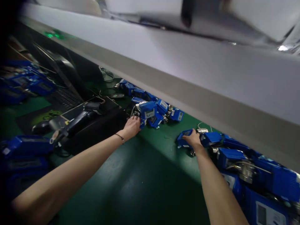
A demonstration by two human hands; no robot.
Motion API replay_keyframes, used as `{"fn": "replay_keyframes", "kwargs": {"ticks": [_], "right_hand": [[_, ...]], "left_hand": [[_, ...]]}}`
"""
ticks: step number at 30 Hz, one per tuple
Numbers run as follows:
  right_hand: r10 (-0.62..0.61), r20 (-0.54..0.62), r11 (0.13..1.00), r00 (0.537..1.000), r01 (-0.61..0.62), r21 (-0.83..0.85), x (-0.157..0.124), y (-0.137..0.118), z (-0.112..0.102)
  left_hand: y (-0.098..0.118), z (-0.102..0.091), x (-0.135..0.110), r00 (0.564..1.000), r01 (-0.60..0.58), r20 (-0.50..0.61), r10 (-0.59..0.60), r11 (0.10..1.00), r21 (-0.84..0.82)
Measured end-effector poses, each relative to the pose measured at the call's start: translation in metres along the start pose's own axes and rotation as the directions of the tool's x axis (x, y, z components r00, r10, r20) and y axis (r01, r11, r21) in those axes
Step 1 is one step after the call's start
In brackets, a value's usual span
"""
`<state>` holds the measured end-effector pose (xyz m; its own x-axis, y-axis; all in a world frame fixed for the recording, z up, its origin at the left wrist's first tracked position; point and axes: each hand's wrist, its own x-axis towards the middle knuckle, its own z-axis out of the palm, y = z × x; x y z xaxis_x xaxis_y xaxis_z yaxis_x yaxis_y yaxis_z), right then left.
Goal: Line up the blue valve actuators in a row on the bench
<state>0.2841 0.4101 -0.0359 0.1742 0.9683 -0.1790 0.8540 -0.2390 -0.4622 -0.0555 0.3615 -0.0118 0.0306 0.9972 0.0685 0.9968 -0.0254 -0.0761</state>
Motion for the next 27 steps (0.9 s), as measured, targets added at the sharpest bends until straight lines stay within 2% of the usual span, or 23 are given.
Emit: {"fn": "replay_keyframes", "kwargs": {"ticks": [3, 5, 7, 10, 13, 14, 15, 17, 19, 21, 24, 26, 27], "right_hand": [[-0.089, 0.063, 0.996, 0.994, 0.09, -0.026, -0.042, 0.006, 0.005], [-0.19, 0.112, 0.978, 0.975, 0.199, -0.071, -0.074, 0.012, 0.008], [-0.305, 0.177, 0.938, 0.936, 0.327, -0.114, -0.109, 0.021, 0.008], [-0.411, 0.297, 0.878, 0.862, 0.462, -0.125, -0.169, 0.035, 0.004], [-0.496, 0.417, 0.824, 0.762, 0.565, -0.052, -0.239, 0.05, 0.001], [-0.515, 0.424, 0.813, 0.745, 0.582, -0.035, -0.264, 0.055, 0.002], [-0.519, 0.406, 0.812, 0.752, 0.582, -0.04, -0.289, 0.061, 0.004], [-0.46, 0.296, 0.853, 0.837, 0.509, -0.113, -0.334, 0.072, 0.014], [-0.312, 0.148, 0.926, 0.939, 0.335, -0.176, -0.369, 0.078, 0.03], [-0.125, 0.029, 0.98, 0.992, 0.128, -0.153, -0.391, 0.077, 0.049], [0.086, -0.121, 0.996, 0.989, -0.088, -0.012, -0.398, 0.065, 0.066], [0.153, -0.177, 0.987, 0.972, -0.142, 0.076, -0.393, 0.06, 0.064], [0.182, -0.161, 0.98, 0.97, -0.165, 0.109, -0.39, 0.061, 0.058]], "left_hand": [[0.022, -0.009, -0.036, 1.0, -0.017, -0.005, 0.016, 0.999, -0.029], [0.033, -0.015, -0.063, 0.999, -0.045, 0.011, 0.045, 0.997, -0.061], [0.043, -0.021, -0.09, 0.996, -0.073, 0.041, 0.077, 0.992, -0.101], [0.057, -0.03, -0.132, 0.987, -0.083, 0.124, 0.105, 0.981, -0.174], [0.074, -0.04, -0.172, 0.963, -0.017, 0.257, 0.078, 0.973, -0.23], [0.079, -0.043, -0.184, 0.95, 0.022, 0.308, 0.055, 0.971, -0.24], [0.084, -0.046, -0.195, 0.933, 0.066, 0.359, 0.027, 0.967, -0.245], [0.089, -0.051, -0.214, 0.89, 0.168, 0.454, -0.039, 0.954, -0.247], [0.089, -0.055, -0.23, 0.835, 0.27, 0.542, -0.095, 0.929, -0.252], [0.085, -0.057, -0.246, 0.78, 0.337, 0.618, -0.101, 0.899, -0.279], [0.078, -0.059, -0.272, 0.72, 0.376, 0.693, -0.037, 0.86, -0.345], [0.074, -0.059, -0.29, 0.703, 0.393, 0.711, -0.02, 0.844, -0.364], [0.072, -0.058, -0.298, 0.705, 0.395, 0.709, -0.02, 0.841, -0.37]]}}
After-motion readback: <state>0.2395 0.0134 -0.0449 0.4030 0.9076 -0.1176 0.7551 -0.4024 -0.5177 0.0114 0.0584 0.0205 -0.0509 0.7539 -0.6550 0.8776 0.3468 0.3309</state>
